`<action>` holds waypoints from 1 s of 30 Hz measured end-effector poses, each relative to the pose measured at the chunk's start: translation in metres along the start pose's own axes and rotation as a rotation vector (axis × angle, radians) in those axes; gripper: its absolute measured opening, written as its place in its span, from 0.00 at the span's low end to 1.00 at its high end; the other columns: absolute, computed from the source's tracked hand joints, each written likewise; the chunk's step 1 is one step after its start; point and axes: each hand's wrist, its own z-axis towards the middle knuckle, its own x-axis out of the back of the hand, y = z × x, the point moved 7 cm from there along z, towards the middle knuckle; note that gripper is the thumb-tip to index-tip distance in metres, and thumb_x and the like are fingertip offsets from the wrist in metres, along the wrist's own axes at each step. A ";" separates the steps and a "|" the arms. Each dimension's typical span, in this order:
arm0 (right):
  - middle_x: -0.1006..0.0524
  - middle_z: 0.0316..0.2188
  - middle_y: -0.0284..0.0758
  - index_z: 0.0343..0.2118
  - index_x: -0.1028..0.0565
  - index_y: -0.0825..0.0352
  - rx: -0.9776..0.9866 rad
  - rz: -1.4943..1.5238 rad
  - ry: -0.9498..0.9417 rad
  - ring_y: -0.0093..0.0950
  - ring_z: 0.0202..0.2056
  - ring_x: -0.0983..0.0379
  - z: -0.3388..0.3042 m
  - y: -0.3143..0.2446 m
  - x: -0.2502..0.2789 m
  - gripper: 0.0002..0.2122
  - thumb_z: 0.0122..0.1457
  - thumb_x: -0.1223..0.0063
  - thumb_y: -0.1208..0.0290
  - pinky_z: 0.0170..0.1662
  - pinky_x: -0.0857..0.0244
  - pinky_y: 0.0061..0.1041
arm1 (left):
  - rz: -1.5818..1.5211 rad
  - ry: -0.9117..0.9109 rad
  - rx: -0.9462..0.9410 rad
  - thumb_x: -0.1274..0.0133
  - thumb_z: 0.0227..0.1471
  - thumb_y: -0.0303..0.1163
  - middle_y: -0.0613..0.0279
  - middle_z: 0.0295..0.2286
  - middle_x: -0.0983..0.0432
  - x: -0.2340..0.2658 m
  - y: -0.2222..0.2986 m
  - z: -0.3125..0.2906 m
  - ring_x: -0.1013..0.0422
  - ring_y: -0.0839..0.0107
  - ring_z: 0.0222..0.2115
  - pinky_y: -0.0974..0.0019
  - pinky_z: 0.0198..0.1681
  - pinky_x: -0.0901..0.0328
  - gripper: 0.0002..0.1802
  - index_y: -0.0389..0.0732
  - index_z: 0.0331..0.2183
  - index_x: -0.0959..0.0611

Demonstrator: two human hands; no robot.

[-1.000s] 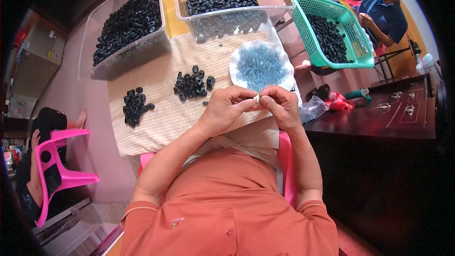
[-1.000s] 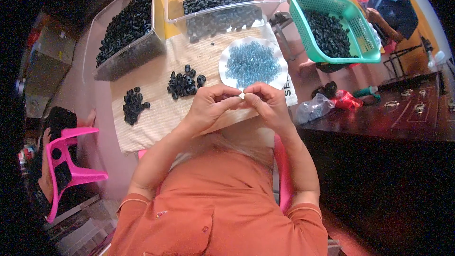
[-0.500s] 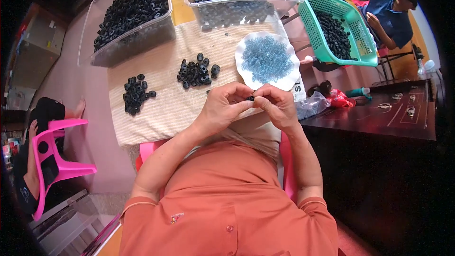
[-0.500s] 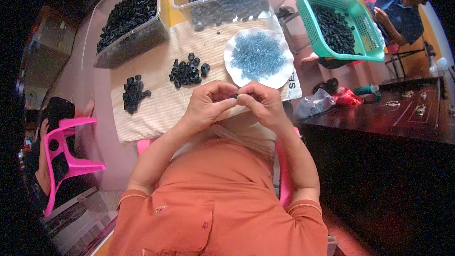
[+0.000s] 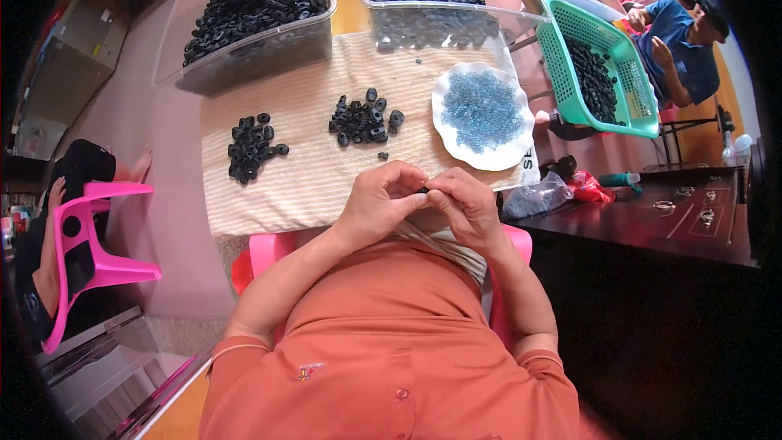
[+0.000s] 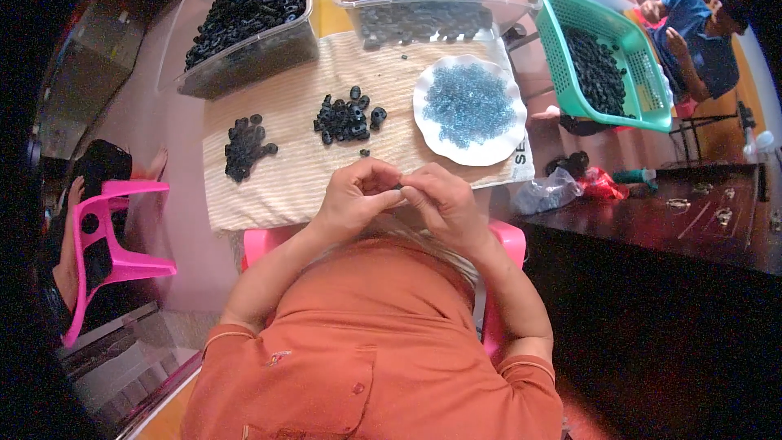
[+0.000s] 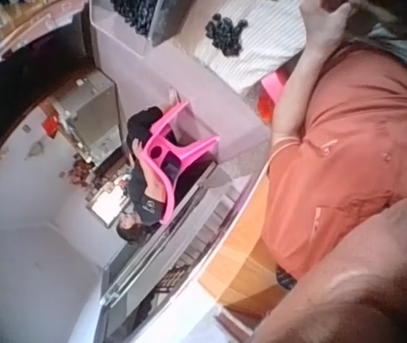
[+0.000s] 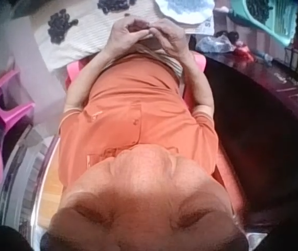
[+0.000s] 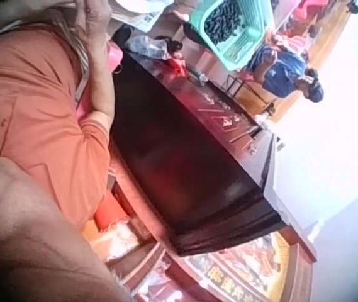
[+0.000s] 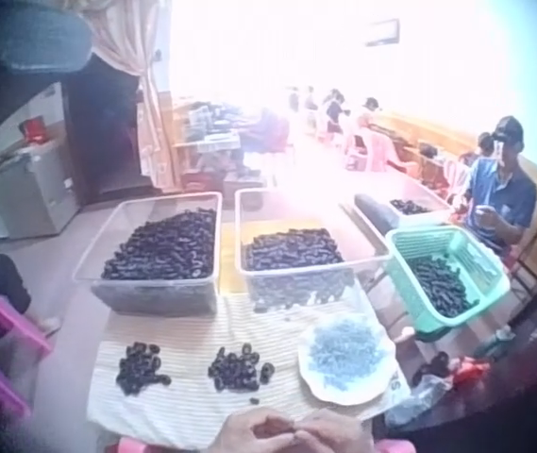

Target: The person picks up small black plastic components and attaches tiny blue beads to them by hand.

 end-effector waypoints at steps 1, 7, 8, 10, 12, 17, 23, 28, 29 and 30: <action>0.21 0.35 0.42 0.42 0.20 0.71 0.031 -0.026 -0.037 0.37 0.34 0.22 0.001 -0.003 -0.004 0.07 0.62 0.40 0.79 0.37 0.28 0.30 | -0.002 0.001 0.019 0.36 0.55 0.21 0.62 0.38 0.18 0.003 -0.002 -0.003 0.22 0.77 0.39 0.70 0.45 0.25 0.13 0.34 0.43 0.18; 0.22 0.33 0.44 0.41 0.20 0.72 0.037 -0.095 -0.144 0.41 0.32 0.22 0.015 -0.016 -0.015 0.08 0.60 0.38 0.77 0.35 0.29 0.34 | 0.008 0.070 0.027 0.36 0.56 0.21 0.62 0.38 0.18 0.026 -0.004 -0.032 0.22 0.78 0.39 0.71 0.45 0.26 0.13 0.34 0.43 0.18; 0.22 0.33 0.44 0.40 0.21 0.72 0.006 -0.106 -0.124 0.41 0.32 0.22 0.019 -0.016 -0.013 0.08 0.60 0.38 0.77 0.34 0.29 0.34 | 0.058 0.101 0.028 0.36 0.56 0.21 0.62 0.37 0.18 0.031 -0.002 -0.036 0.22 0.77 0.39 0.71 0.45 0.26 0.12 0.34 0.43 0.18; 0.22 0.32 0.43 0.39 0.21 0.70 0.004 -0.130 -0.104 0.42 0.31 0.22 0.030 -0.017 -0.016 0.08 0.58 0.37 0.77 0.34 0.30 0.35 | 0.083 0.136 0.025 0.36 0.56 0.21 0.63 0.37 0.17 0.040 -0.006 -0.041 0.22 0.78 0.38 0.71 0.45 0.26 0.12 0.34 0.43 0.18; 0.22 0.33 0.39 0.40 0.21 0.69 0.093 -0.335 -0.110 0.34 0.30 0.22 0.041 -0.022 -0.022 0.09 0.56 0.34 0.79 0.32 0.29 0.28 | 0.108 0.169 0.022 0.36 0.56 0.21 0.63 0.36 0.17 0.045 -0.007 -0.044 0.21 0.78 0.38 0.71 0.45 0.25 0.12 0.34 0.42 0.17; 0.22 0.39 0.38 0.43 0.20 0.63 0.086 -0.687 -0.218 0.41 0.34 0.20 0.060 -0.008 -0.055 0.09 0.60 0.41 0.71 0.34 0.26 0.40 | 0.021 0.188 -0.031 0.36 0.56 0.21 0.63 0.36 0.17 0.051 -0.009 -0.047 0.22 0.79 0.37 0.72 0.44 0.26 0.11 0.35 0.42 0.17; 0.23 0.41 0.39 0.39 0.23 0.64 -0.054 -0.839 -0.329 0.42 0.34 0.20 0.066 0.018 -0.074 0.08 0.62 0.42 0.67 0.35 0.27 0.42 | 0.009 0.176 -0.054 0.36 0.56 0.21 0.65 0.35 0.17 0.054 -0.012 -0.048 0.22 0.80 0.36 0.73 0.43 0.26 0.10 0.35 0.41 0.16; 0.22 0.36 0.40 0.36 0.23 0.66 0.024 -0.833 -0.297 0.42 0.33 0.21 0.064 0.014 -0.073 0.07 0.61 0.41 0.68 0.35 0.27 0.42 | 0.032 0.183 -0.056 0.36 0.56 0.22 0.65 0.34 0.17 0.054 -0.006 -0.049 0.22 0.80 0.36 0.72 0.43 0.26 0.09 0.35 0.40 0.16; 0.22 0.33 0.40 0.35 0.23 0.67 0.062 -0.779 -0.252 0.42 0.32 0.21 0.062 0.012 -0.070 0.07 0.60 0.40 0.69 0.34 0.27 0.41 | 0.044 0.187 -0.056 0.36 0.56 0.22 0.64 0.34 0.17 0.055 -0.005 -0.049 0.22 0.80 0.36 0.72 0.43 0.26 0.09 0.35 0.40 0.16; 0.22 0.33 0.40 0.35 0.23 0.67 0.066 -0.780 -0.254 0.42 0.32 0.21 0.060 0.014 -0.069 0.07 0.60 0.40 0.69 0.34 0.27 0.41 | 0.043 0.189 -0.059 0.36 0.56 0.22 0.64 0.34 0.17 0.055 -0.005 -0.050 0.22 0.80 0.36 0.72 0.43 0.26 0.09 0.35 0.40 0.16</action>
